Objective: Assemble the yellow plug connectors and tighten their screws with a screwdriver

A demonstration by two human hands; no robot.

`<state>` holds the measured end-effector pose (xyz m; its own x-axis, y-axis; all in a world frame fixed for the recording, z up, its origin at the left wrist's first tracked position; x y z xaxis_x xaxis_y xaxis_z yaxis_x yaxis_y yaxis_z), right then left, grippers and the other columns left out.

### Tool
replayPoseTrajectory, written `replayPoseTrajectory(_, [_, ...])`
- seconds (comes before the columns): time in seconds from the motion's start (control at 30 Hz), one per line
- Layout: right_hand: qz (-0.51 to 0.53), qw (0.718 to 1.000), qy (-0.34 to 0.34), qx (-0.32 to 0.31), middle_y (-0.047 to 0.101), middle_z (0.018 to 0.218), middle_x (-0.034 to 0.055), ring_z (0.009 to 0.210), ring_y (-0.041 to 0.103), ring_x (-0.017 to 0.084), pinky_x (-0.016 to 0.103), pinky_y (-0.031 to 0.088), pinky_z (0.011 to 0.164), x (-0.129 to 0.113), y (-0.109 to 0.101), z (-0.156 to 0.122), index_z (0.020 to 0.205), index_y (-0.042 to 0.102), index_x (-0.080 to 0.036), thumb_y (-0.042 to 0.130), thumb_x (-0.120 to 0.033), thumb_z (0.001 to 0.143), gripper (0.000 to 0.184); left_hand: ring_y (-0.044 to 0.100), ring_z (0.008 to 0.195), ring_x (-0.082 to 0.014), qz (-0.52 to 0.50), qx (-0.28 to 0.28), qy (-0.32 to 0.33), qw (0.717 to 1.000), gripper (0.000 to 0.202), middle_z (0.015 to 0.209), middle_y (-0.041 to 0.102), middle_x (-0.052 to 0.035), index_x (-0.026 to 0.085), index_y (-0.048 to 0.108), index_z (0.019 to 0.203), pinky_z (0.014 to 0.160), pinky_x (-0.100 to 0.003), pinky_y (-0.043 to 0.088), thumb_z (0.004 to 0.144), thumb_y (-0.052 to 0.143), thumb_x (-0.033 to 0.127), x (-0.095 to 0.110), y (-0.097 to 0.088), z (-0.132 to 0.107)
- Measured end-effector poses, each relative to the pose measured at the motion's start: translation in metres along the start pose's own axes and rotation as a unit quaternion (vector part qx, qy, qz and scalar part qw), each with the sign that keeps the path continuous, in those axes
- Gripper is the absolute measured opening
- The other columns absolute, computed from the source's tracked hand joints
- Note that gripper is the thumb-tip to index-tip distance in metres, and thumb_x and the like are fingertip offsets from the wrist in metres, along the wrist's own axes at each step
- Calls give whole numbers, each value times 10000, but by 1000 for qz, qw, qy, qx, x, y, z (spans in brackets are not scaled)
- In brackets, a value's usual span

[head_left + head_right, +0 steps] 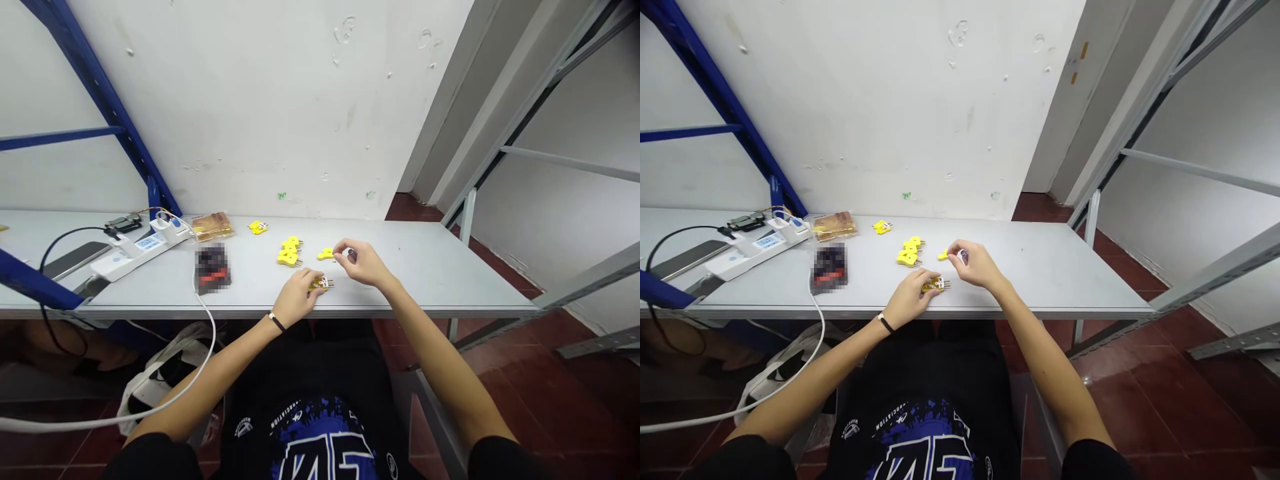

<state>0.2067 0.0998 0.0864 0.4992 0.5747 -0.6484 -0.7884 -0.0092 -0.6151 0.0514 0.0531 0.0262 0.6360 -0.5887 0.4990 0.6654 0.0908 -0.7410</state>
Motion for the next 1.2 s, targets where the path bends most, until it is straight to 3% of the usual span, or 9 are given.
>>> replayPoseTrajectory(0.13, [-32,998,-1,-54,724,845,-2,575,507,130,298,443,643,-4,24,-21,869,674,-212,580,-226,867,95,656,1038,-257,7,1,-6,1000,277,1087,684,-79,209,624,1189,943,-421,545,917,675,210,-3,1,0])
replayPoseTrajectory(0.3, [-41,996,-10,-81,741,904,25,687,575,147,294,455,702,4,40,-25,912,692,-200,573,-202,902,120,648,1034,-259,9,-4,-10,1000,269,1074,678,-79,200,629,1177,937,-411,537,915,686,210,-3,2,1])
replayPoseTrajectory(0.9, [-46,996,-15,-80,697,915,50,714,559,161,333,443,726,2,43,-27,935,738,-201,618,-191,902,125,643,1045,-257,5,-2,-7,1000,271,1085,679,-79,194,631,1178,943,-411,532,912,683,196,-2,2,1])
replayPoseTrajectory(1.1, [108,994,-1,8,601,905,38,744,501,173,351,428,735,-5,9,-27,1047,627,-213,497,-292,984,164,653,1025,-244,-14,2,-10,1000,290,1084,674,-75,179,639,1183,950,-409,539,900,704,181,-2,1,1])
replayPoseTrajectory(1.2, [268,961,-28,63,506,839,14,709,449,168,344,397,687,-12,-2,-26,977,545,-245,494,-444,1022,210,647,1051,-231,-34,7,8,999,272,1112,668,-69,193,656,1171,967,-395,538,904,680,149,1,1,1])
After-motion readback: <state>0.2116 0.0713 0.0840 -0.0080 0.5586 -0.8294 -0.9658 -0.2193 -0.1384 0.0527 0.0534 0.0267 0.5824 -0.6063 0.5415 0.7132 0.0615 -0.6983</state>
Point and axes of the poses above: each hand's wrist, its own z-axis towards the middle knuckle, its own y-axis out of the palm, x = y × z, the point moved 8 cm from there along z, towards the middle knuckle
